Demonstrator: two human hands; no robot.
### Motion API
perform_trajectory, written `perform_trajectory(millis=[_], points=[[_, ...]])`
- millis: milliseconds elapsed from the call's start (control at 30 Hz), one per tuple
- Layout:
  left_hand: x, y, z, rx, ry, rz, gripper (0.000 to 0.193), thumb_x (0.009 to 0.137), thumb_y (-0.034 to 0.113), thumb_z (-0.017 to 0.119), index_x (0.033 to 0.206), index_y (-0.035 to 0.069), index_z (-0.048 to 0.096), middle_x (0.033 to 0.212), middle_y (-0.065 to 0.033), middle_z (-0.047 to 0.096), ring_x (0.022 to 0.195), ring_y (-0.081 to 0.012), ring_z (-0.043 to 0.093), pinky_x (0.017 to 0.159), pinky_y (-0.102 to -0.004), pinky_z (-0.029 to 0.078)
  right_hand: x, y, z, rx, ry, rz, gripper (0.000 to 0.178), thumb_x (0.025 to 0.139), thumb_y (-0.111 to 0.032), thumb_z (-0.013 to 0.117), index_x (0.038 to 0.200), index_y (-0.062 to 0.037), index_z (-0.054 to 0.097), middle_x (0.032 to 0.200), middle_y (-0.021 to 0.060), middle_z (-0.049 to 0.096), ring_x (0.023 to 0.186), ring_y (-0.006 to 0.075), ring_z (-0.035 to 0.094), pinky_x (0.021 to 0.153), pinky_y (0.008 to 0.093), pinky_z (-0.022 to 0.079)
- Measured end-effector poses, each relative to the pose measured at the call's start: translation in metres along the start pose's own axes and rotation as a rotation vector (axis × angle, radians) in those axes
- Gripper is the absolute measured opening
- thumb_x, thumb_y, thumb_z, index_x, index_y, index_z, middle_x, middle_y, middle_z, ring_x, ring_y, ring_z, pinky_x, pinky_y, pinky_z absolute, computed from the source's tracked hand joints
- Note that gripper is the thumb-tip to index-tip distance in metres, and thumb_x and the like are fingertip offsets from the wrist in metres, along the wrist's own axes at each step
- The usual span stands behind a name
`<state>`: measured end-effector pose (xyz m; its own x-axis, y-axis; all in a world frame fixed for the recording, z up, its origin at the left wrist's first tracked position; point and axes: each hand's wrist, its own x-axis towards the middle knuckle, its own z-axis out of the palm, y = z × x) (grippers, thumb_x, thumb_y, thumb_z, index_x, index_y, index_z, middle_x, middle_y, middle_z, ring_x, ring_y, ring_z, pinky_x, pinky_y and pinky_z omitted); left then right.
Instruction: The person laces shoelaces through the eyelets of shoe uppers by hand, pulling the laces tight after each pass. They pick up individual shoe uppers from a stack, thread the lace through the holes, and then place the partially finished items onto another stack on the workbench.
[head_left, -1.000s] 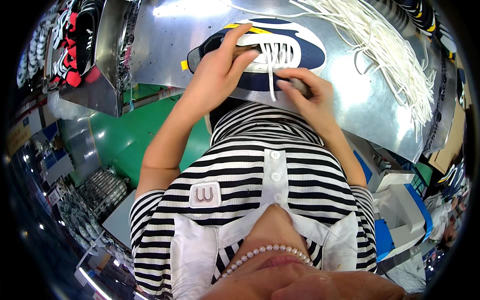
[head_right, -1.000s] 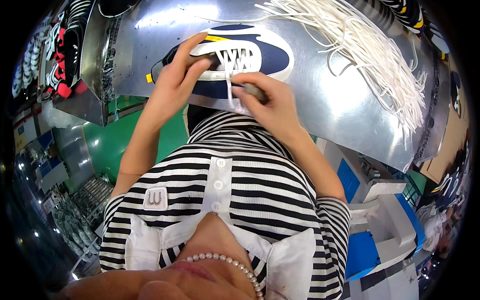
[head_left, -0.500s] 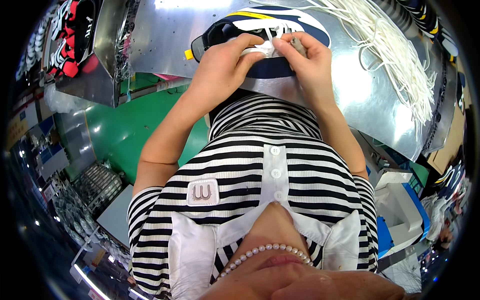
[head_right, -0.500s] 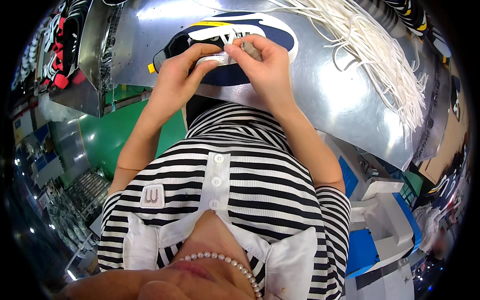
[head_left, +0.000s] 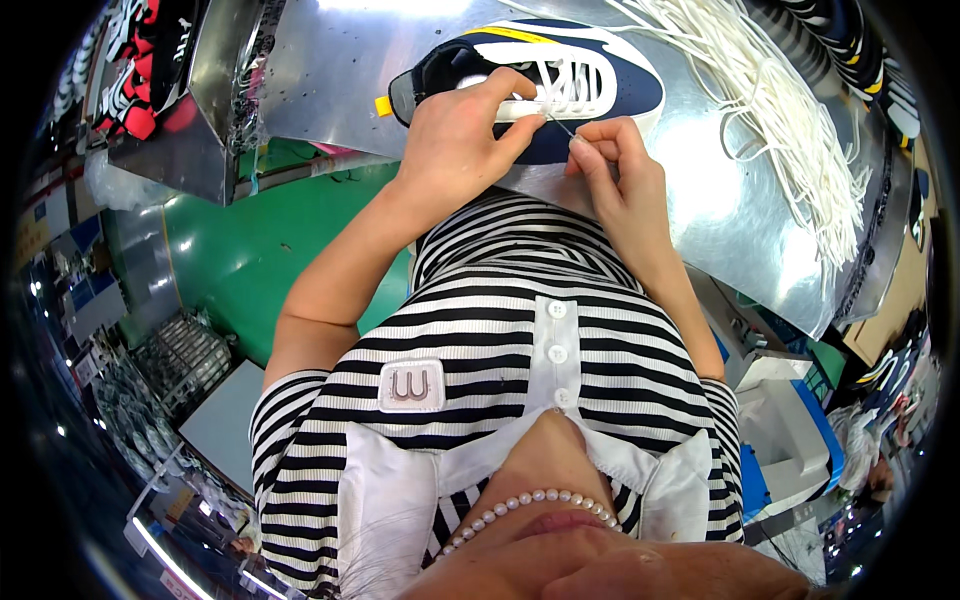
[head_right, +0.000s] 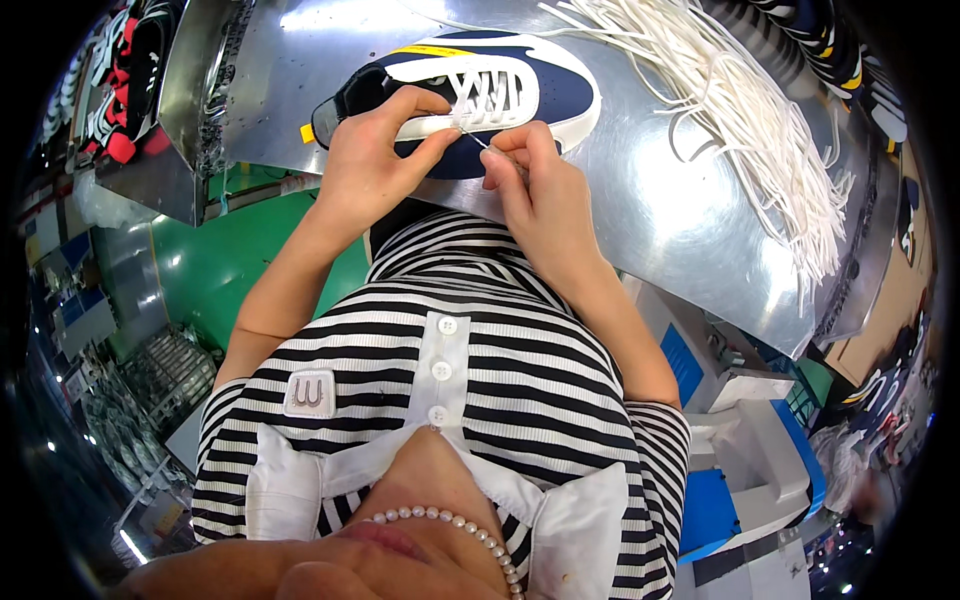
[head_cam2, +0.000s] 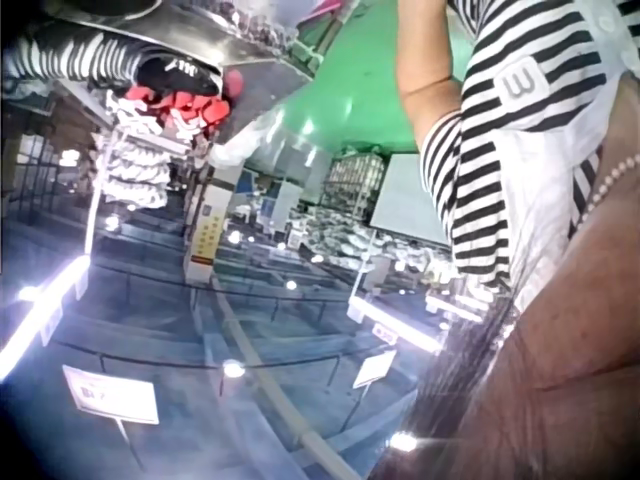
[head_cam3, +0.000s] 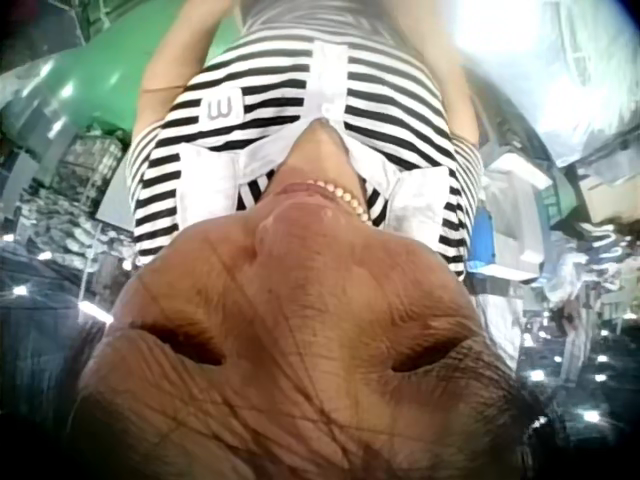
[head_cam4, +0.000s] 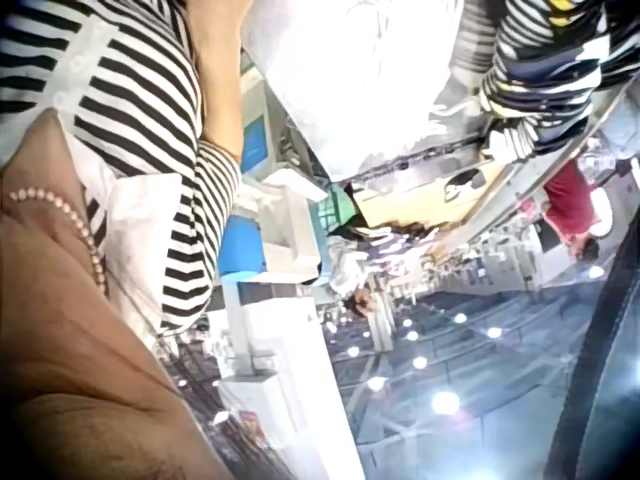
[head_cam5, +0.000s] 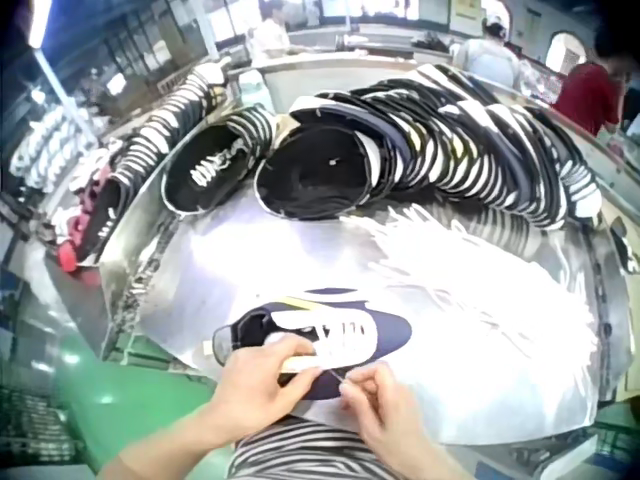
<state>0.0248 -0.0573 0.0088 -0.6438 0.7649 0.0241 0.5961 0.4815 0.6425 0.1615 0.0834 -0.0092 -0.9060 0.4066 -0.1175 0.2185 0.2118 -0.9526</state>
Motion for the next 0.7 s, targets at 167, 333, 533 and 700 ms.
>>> perform_trajectory(millis=[167, 333, 533, 700], points=[[0.001, -0.003, 0.004, -0.062, 0.05, 0.099, 0.024, 0.088, 0.026, 0.068, 0.101, 0.007, 0.066, 0.069, -0.014, 0.065, 0.062, -0.0305, 0.064, 0.058, -0.0398, 0.049, 0.005, 0.002, -0.001, -0.03, -0.012, 0.003, 0.016, 0.097, -0.015, 0.059, 0.097, -0.0007, 0.053, 0.07, 0.01, 0.068, 0.061, 0.0184, 0.065, 0.06, 0.0293, 0.049], [-0.004, -0.003, 0.006, 0.019, 0.021, 0.252, 0.023, 0.086, 0.016, 0.072, 0.104, 0.003, 0.067, 0.084, -0.0154, 0.069, 0.07, -0.0298, 0.068, 0.062, -0.0342, 0.051, 0.013, 0.0, -0.003, 0.02, -0.085, 0.045, 0.014, 0.095, -0.012, 0.062, 0.092, -0.0005, 0.054, 0.07, 0.0105, 0.068, 0.061, 0.0162, 0.065, 0.059, 0.0275, 0.049], [-0.008, -0.001, 0.007, -0.007, 0.004, 0.265, 0.024, 0.086, 0.013, 0.071, 0.108, 0.004, 0.067, 0.084, -0.0153, 0.07, 0.07, -0.0315, 0.067, 0.063, -0.0347, 0.052, 0.025, -0.002, 0.001, 0.07, -0.116, 0.036, 0.015, 0.095, -0.015, 0.06, 0.094, -0.0002, 0.056, 0.069, 0.0097, 0.067, 0.061, 0.0174, 0.064, 0.059, 0.03, 0.049], [-0.012, -0.001, -0.001, -0.12, -0.088, 0.091, 0.025, 0.088, 0.014, 0.07, 0.111, 0.004, 0.067, 0.097, -0.013, 0.072, 0.081, -0.0301, 0.07, 0.071, -0.0327, 0.053, 0.014, -0.005, -0.044, -0.106, -0.05, 0.04, 0.015, 0.095, -0.016, 0.059, 0.101, -0.0027, 0.063, 0.066, 0.0065, 0.062, 0.061, 0.0145, 0.061, 0.06, 0.0294, 0.048]])
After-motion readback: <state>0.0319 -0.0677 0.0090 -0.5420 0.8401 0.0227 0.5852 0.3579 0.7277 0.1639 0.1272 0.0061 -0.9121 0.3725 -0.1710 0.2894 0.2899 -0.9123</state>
